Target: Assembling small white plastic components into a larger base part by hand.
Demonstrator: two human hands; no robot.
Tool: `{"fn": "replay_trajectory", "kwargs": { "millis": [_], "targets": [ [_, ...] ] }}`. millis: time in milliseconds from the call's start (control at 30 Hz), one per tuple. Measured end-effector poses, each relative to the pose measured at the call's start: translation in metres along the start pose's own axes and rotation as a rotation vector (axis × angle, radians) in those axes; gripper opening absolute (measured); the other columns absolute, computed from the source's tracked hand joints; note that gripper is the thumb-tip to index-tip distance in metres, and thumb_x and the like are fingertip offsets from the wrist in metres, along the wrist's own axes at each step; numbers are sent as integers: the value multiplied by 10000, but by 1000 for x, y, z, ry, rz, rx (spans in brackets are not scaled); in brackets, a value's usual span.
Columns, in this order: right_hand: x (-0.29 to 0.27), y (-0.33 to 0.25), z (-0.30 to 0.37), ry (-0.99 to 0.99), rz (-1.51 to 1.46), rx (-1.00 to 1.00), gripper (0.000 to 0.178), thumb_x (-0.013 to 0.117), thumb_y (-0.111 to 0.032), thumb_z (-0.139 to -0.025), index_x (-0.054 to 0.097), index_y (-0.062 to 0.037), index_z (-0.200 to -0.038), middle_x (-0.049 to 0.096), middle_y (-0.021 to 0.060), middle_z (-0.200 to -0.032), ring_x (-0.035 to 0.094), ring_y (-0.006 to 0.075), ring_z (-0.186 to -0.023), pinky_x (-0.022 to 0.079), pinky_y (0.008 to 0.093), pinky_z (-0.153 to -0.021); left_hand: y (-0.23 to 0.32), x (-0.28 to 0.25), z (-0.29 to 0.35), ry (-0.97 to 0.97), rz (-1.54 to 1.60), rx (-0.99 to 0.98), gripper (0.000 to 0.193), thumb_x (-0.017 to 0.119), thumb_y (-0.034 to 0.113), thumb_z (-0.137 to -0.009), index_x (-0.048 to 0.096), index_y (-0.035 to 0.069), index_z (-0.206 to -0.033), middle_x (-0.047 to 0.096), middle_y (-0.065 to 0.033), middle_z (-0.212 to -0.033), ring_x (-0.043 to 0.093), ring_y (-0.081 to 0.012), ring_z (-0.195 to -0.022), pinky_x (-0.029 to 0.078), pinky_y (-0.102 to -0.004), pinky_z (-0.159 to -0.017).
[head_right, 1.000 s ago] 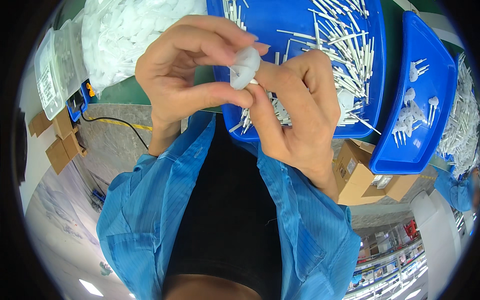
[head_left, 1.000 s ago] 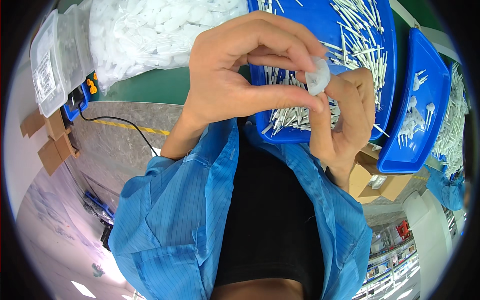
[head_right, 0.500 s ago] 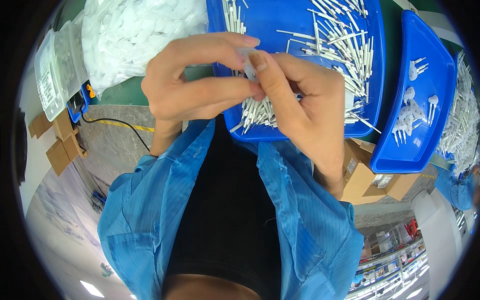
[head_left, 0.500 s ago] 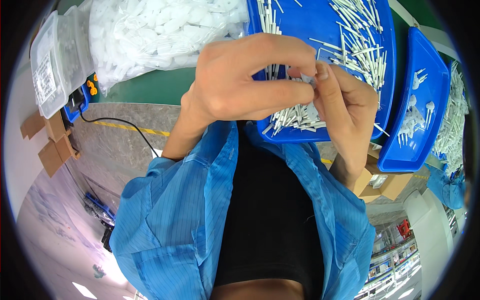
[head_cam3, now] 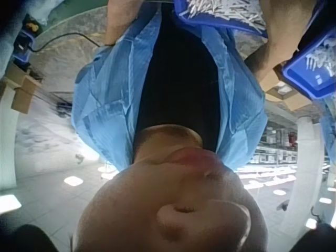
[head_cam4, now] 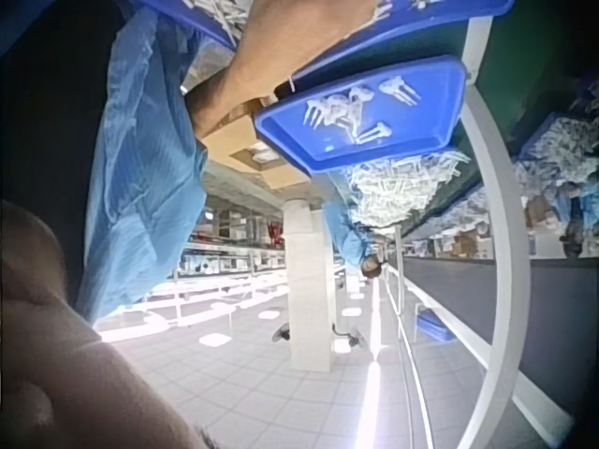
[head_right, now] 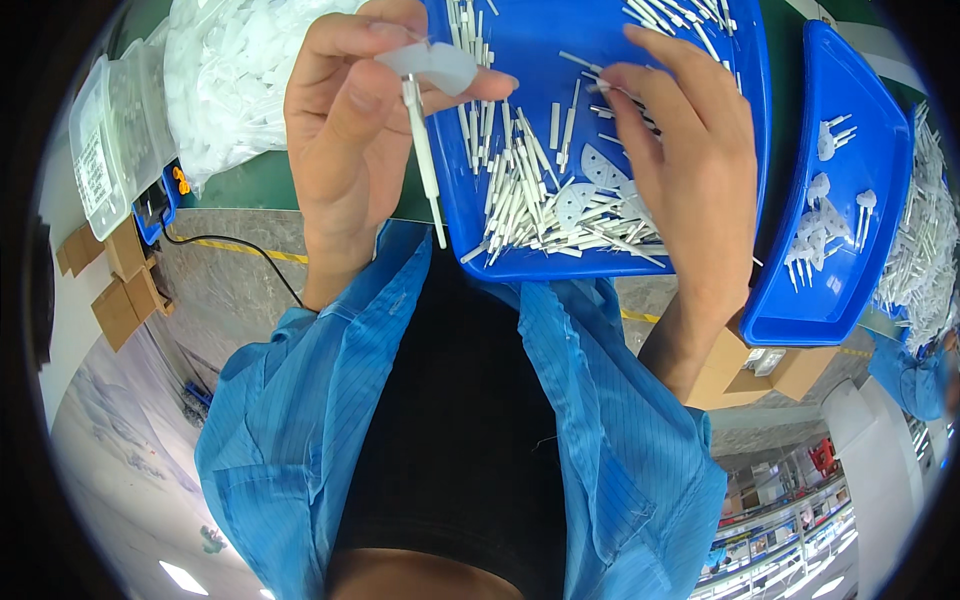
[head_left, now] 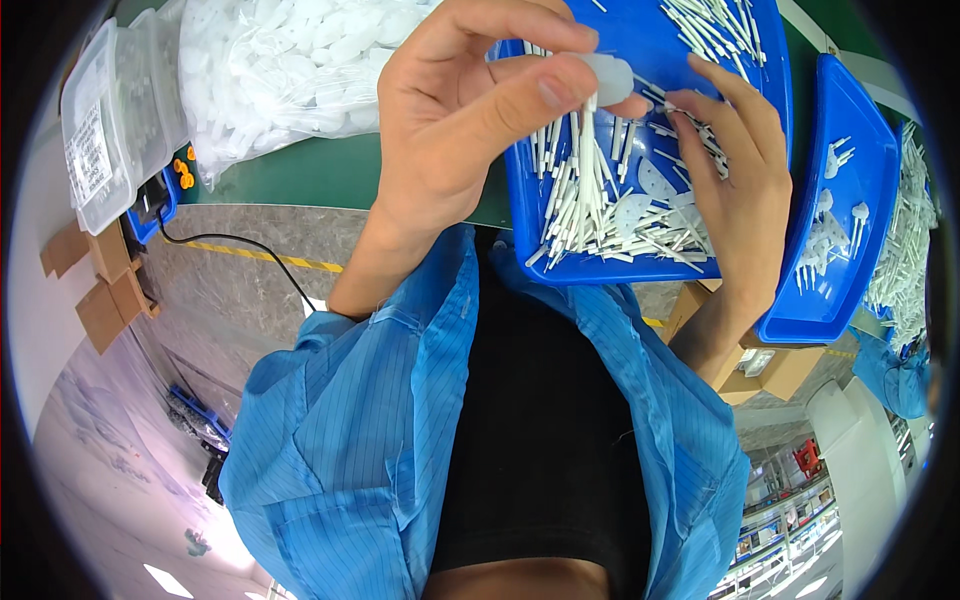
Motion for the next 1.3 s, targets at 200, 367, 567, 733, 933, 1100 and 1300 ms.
{"fn": "replay_trajectory", "kwargs": {
  "millis": [200,367,567,733,933,1100,1300],
  "targets": [
    [3,-35,20,288,-987,370,139,593,-20,-996,603,-13,-1135,677,116,-843,623,122,-590,457,227,-540,1,8,-2,115,6,-14,206,683,127,-967,556,10,-1078,556,-96,-1095,673,-236,-1022,568,-556,-977],
    [0,-62,3,3,-555,299,60,640,-56,-980,628,-41,-1037,682,95,-747,682,198,-604,499,277,-540,-1,7,-1,104,-82,-46,231,650,200,-998,545,13,-1082,555,-94,-1128,674,-283,-1082,531,-552,-1017],
    [-2,-65,6,195,-276,322,106,714,-108,-944,630,-54,-980,657,60,-677,657,196,-525,483,300,-473,-5,5,1,84,-94,-20,205,637,169,-1003,538,0,-1064,564,-107,-1151,655,-408,-1141,517,-544,-1026],
    [3,-70,4,202,-264,241,135,746,-125,-923,627,-73,-958,608,36,-608,615,161,-466,435,281,-424,-7,6,2,101,-42,-27,181,627,150,-1006,533,2,-1051,563,-108,-1148,654,-391,-1142,512,-549,-1035],
    [0,-71,9,80,-381,301,105,725,-93,-932,629,-57,-955,626,52,-623,632,168,-480,447,285,-441,-4,11,2,51,-101,14,158,623,105,-995,518,-6,-1033,532,-113,-1093,656,-334,-1122,489,-587,-1061],
    [-5,-69,10,43,-462,418,69,699,-73,-946,638,-42,-955,673,67,-672,670,179,-525,478,279,-470,-6,10,1,24,-93,48,136,599,93,-998,511,-4,-1035,496,-102,-1029,655,-230,-1017,473,-624,-1069],
    [-8,-71,8,7,-523,437,154,621,-131,-1019,703,-18,-955,669,24,-690,507,15,-581,401,198,-531,-15,4,0,-14,-5,17,148,585,127,-1015,508,3,-1032,483,-93,-1009,644,-201,-955,476,-632,-1062]
  ]
}}
Point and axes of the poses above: each hand's wrist, its own z-axis away from the middle knuckle, its own x-axis out of the palm, y = z × x, the point moved 6 cm from there along -z, towards the middle knuckle
